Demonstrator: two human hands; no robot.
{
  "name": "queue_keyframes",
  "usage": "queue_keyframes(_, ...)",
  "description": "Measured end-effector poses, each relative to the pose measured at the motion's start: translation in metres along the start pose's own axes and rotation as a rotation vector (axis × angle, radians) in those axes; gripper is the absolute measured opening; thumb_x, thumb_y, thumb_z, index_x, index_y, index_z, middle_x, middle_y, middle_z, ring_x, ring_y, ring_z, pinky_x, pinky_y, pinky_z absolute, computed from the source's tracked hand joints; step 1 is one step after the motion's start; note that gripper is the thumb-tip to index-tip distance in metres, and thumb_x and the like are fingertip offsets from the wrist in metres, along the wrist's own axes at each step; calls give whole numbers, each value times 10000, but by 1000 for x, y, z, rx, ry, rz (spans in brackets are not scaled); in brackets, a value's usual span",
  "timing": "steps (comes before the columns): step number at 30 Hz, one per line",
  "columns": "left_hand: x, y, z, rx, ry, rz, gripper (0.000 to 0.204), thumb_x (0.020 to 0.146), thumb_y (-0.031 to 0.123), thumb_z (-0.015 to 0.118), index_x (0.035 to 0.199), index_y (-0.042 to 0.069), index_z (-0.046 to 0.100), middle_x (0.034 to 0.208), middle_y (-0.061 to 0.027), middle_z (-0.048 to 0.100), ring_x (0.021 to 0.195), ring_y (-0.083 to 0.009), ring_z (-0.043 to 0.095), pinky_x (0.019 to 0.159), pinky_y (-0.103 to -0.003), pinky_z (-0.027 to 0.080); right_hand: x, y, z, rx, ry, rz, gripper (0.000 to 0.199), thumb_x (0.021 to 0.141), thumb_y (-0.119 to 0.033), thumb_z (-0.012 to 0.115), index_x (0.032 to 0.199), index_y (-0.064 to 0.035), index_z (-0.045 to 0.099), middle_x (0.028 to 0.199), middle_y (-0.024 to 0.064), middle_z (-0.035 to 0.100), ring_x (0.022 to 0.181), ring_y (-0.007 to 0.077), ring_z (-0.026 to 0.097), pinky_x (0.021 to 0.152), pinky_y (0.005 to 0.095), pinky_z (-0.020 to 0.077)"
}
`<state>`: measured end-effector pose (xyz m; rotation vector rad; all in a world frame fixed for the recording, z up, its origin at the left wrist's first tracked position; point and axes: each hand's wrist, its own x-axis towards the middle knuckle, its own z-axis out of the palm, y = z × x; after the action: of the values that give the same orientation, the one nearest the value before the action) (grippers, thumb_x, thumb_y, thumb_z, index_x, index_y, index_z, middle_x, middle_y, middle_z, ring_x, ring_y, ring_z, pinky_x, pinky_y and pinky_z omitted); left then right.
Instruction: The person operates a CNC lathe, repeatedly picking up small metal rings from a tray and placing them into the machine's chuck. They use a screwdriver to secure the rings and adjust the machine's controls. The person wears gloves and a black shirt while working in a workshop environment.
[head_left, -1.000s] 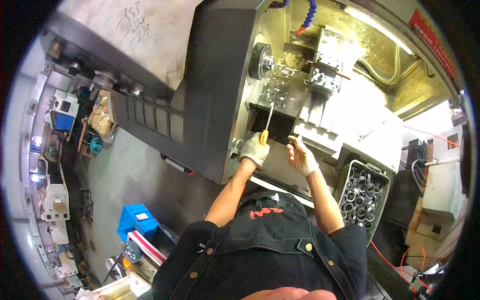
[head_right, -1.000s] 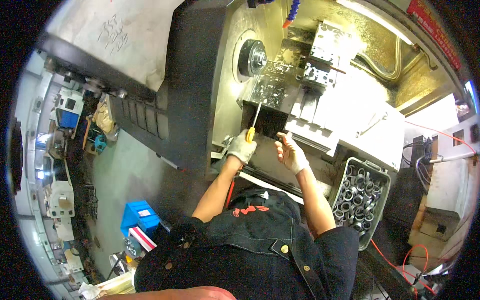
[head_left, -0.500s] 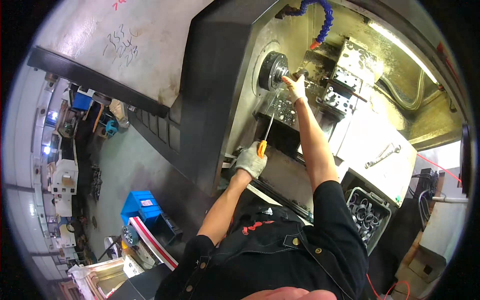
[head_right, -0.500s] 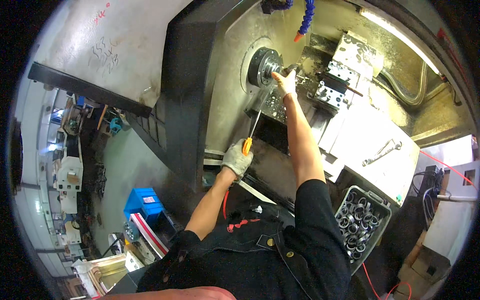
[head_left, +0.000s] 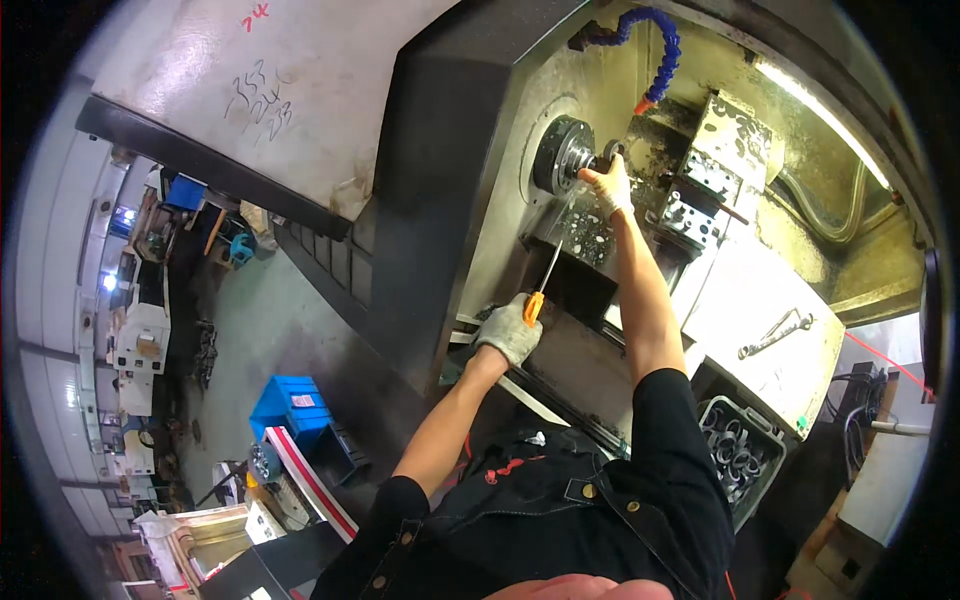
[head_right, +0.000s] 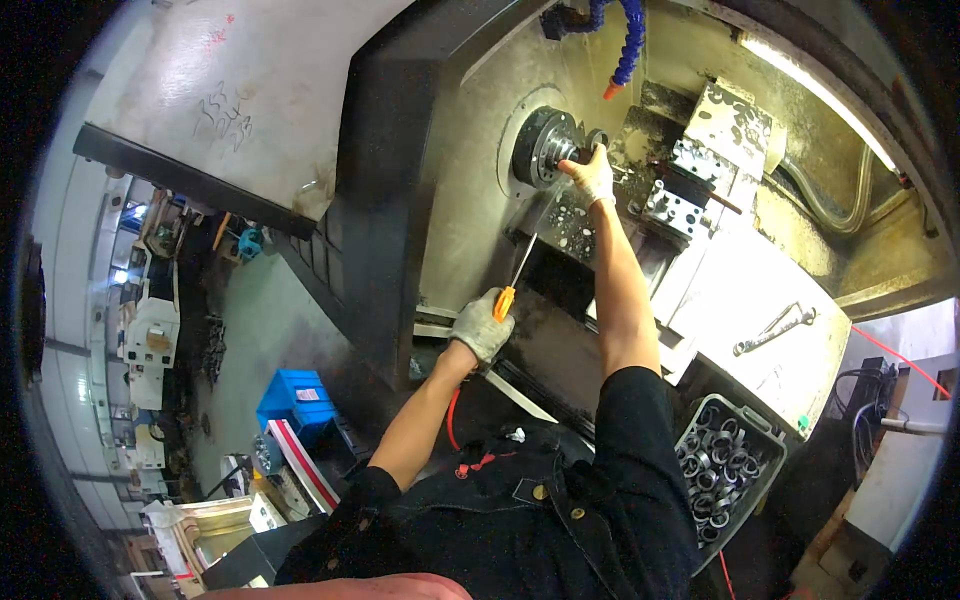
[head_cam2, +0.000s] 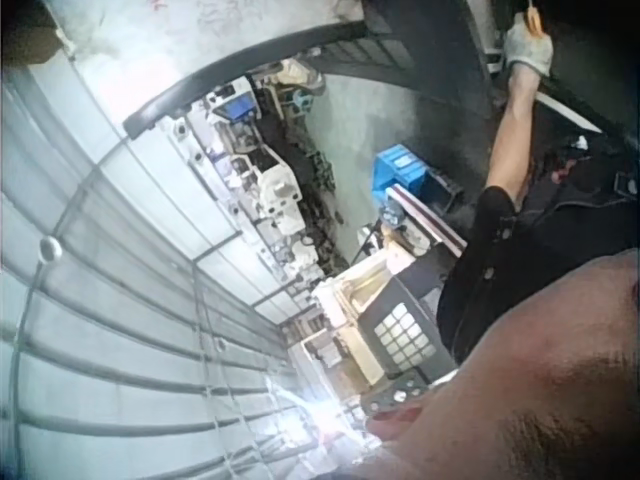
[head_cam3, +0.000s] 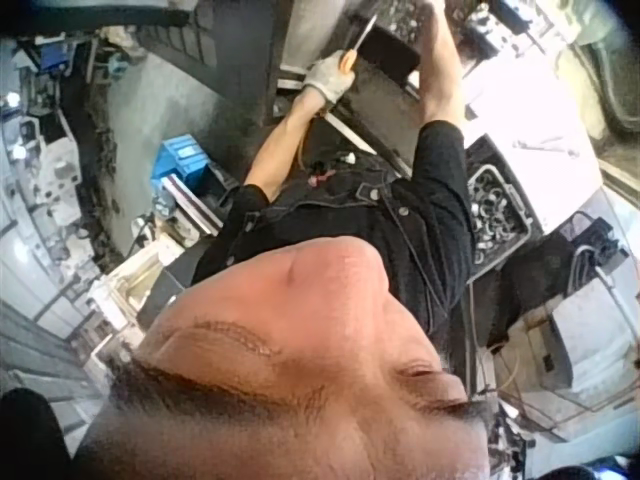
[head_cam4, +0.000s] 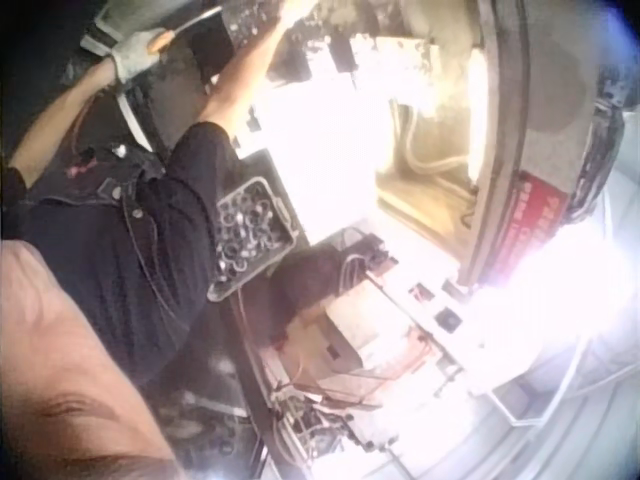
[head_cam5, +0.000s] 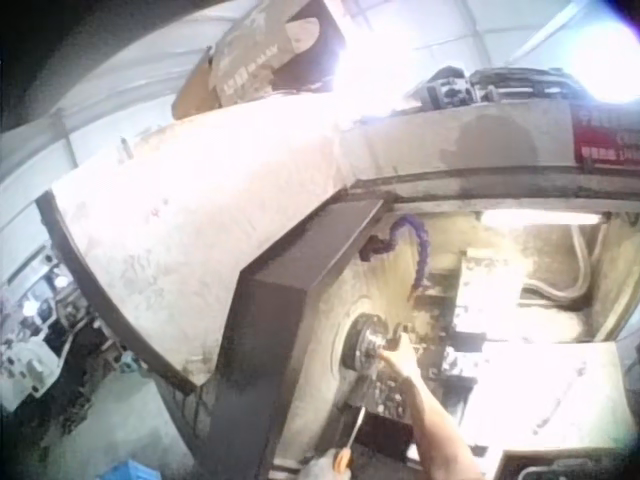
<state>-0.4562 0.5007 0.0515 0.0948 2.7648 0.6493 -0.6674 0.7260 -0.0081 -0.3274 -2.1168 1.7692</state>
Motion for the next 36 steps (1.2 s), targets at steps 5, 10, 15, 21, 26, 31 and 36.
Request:
queue_keyframes(5, 4, 2, -2, -71, 43, 39, 306, 727, 213, 547, 1002, 82, 518, 879, -222, 599, 848, -414, 556, 739, -473, 450, 7, 15, 11, -40, 13, -22, 658, 576, -154, 719, 1154, -18, 436, 1034, 174, 580, 949, 266, 563, 847, 334, 425)
queue_keyframes(10, 5, 2, -7, -74, 7, 19, 346, 736, 225, 532, 1056, 99, 504, 922, -217, 604, 887, -394, 565, 775, -453, 452, 17, 40, -7, 310, -71, 125, 442, 697, -160, 625, 1091, -43, 463, 942, 99, 561, 864, 212, 541, 766, 360, 468)
queue_keyframes(15, 5, 8, -6, -77, -22, 6, 335, 736, 226, 527, 1044, 94, 508, 937, -218, 602, 902, -391, 562, 782, -451, 448, -20, 49, 11, 1229, -170, 435, 233, 785, -303, 597, 903, -117, 520, 903, 66, 595, 877, 237, 573, 686, 441, 502)
queue_keyframes(21, 20, 15, -1, 3, -18, -63, 323, 738, 223, 525, 1033, 93, 515, 931, -215, 607, 895, -389, 570, 777, -462, 448, -40, 44, -1, 702, -142, 505, 266, 821, -370, 571, 972, -154, 534, 851, 21, 546, 751, 172, 553, 554, 334, 512)
queue_keyframes(26, 40, 20, 6, -90, 73, -15, 344, 705, 192, 550, 1025, 65, 538, 906, -220, 604, 875, -388, 571, 770, -433, 457, -41, 36, -5, 716, -69, 466, 304, 802, -387, 595, 1007, -183, 501, 783, -4, 543, 632, 143, 531, 539, 339, 480)
queue_keyframes(31, 59, 35, 0, -93, 35, -22, 336, 710, 202, 545, 1019, 70, 540, 929, -214, 601, 890, -384, 564, 784, -421, 451, -42, 18, 2, 892, 40, 433, 379, 788, -376, 618, 1036, -140, 456, 843, 23, 585, 660, 145, 570, 507, 331, 499)
queue_keyframes(36, 59, 45, -5, 63, 22, -67, 339, 724, 218, 533, 1035, 83, 528, 925, -231, 597, 885, -393, 564, 765, -444, 452, -35, 33, 0, 764, -78, 328, 351, 793, -302, 627, 1025, -117, 439, 787, 52, 577, 539, 111, 527, 464, 290, 484)
